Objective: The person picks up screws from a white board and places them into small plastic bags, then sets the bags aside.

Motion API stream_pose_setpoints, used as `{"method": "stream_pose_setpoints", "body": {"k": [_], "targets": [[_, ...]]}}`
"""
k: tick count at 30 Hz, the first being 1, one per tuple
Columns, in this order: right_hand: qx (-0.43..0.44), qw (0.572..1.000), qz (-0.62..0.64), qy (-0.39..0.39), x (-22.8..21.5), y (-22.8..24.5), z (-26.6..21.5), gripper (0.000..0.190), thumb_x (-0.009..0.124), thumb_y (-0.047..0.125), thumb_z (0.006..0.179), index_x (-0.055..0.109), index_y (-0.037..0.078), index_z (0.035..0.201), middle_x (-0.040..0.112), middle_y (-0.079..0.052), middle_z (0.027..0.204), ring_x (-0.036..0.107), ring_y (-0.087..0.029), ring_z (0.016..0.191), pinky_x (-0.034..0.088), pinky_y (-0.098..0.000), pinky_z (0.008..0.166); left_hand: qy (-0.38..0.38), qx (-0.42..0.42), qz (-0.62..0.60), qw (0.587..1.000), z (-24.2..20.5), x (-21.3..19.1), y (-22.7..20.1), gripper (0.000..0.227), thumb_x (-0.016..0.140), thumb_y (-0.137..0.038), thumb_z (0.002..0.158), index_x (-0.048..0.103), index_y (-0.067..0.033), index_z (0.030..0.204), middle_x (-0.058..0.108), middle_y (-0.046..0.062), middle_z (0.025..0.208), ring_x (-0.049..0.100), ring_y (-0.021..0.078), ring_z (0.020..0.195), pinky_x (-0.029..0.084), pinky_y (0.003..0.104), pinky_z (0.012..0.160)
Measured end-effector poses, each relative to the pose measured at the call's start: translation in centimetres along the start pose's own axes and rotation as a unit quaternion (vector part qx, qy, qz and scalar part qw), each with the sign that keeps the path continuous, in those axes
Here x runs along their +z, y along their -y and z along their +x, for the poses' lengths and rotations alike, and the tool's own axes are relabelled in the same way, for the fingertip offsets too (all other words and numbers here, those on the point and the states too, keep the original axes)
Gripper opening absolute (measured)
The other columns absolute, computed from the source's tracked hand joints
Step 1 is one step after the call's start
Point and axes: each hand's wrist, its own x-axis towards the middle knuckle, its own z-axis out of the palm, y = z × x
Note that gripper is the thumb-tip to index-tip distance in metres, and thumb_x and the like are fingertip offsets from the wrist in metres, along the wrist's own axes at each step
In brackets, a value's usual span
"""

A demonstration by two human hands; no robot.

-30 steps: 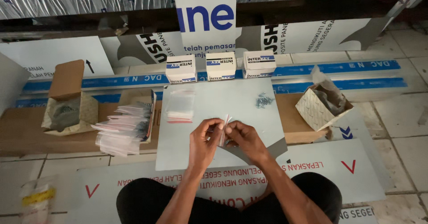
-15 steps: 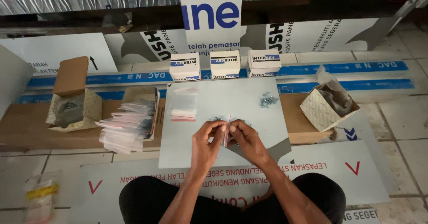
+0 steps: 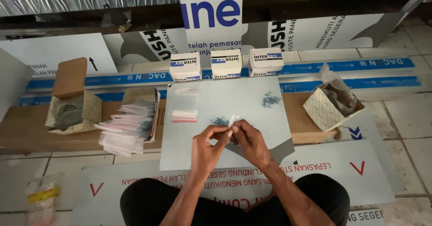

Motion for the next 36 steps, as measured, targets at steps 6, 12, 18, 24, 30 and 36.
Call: {"method": "stream_pose_setpoints", "body": {"k": [6, 12, 18, 24, 30, 36], "targets": [[-0.022, 0.998, -0.059, -0.006, -0.2, -1.2, -0.1, 0.013, 0.059, 0.014, 0.102, 0.068, 0.006, 0.096, 0.068, -0.014, 0.069, 0.064, -0.018, 0.066, 0.056, -0.0382, 0.068, 0.014, -0.024, -0.001, 1.0, 0.6, 0.1, 0.9, 0.011, 0.073, -0.012, 0.09, 0.077, -0.0057, 0.099, 0.078, 0.016, 0.08, 0.078, 0.0303, 0.076, 0.062, 0.041, 0.069], [-0.022, 0.999, -0.046, -0.009, 0.4, -0.3, -0.3, 0.009, 0.066, 0.016, 0.098, 0.07, 0.008, 0.099, 0.073, -0.011, 0.073, 0.065, -0.016, 0.068, 0.057, -0.0373, 0.066, 0.012, -0.034, 0.007, 0.999, 0.9, 0.0, 1.9, 0.011, 0.071, -0.01, 0.089, 0.076, -0.0051, 0.098, 0.078, 0.015, 0.084, 0.079, 0.0297, 0.08, 0.062, 0.043, 0.072], [0.037, 0.998, -0.049, -0.027, -0.1, -0.4, -0.4, 0.008, 0.067, 0.016, 0.096, 0.072, 0.011, 0.099, 0.076, -0.009, 0.078, 0.069, -0.015, 0.07, 0.058, -0.0346, 0.07, 0.011, 0.083, 0.133, 0.988, 1.1, 0.3, 1.8, 0.005, 0.07, -0.007, 0.087, 0.075, -0.0067, 0.091, 0.076, 0.012, 0.079, 0.077, 0.0279, 0.07, 0.063, 0.036, 0.062], [0.049, 0.996, -0.072, -0.029, -0.4, -0.3, -0.3, 0.012, 0.07, 0.019, 0.095, 0.072, 0.009, 0.1, 0.076, -0.014, 0.081, 0.073, -0.021, 0.07, 0.057, -0.0394, 0.069, 0.003, 0.209, 0.231, 0.95, 1.0, 1.1, 3.9, 0.01, 0.07, -0.002, 0.084, 0.068, -0.009, 0.092, 0.069, 0.009, 0.078, 0.072, 0.0253, 0.072, 0.062, 0.034, 0.058], [0.061, 0.998, -0.02, -0.011, -0.1, 1.3, -0.3, 0.013, 0.069, 0.018, 0.096, 0.074, 0.009, 0.104, 0.077, -0.011, 0.079, 0.071, -0.017, 0.073, 0.059, -0.0366, 0.074, -0.013, 0.177, 0.193, 0.965, 1.1, 1.2, 4.2, 0.008, 0.071, -0.006, 0.085, 0.068, -0.0093, 0.092, 0.069, 0.009, 0.078, 0.072, 0.0252, 0.07, 0.062, 0.036, 0.059], [0.054, 0.998, -0.022, 0.002, -0.2, -0.3, 0.1, 0.015, 0.071, 0.02, 0.096, 0.074, 0.008, 0.105, 0.077, -0.014, 0.083, 0.07, -0.016, 0.078, 0.058, -0.0392, 0.077, -0.006, 0.121, 0.135, 0.983, 0.6, 1.1, 3.0, 0.007, 0.068, -0.003, 0.086, 0.068, -0.0044, 0.094, 0.069, 0.015, 0.08, 0.072, 0.031, 0.07, 0.06, 0.041, 0.061]]}}
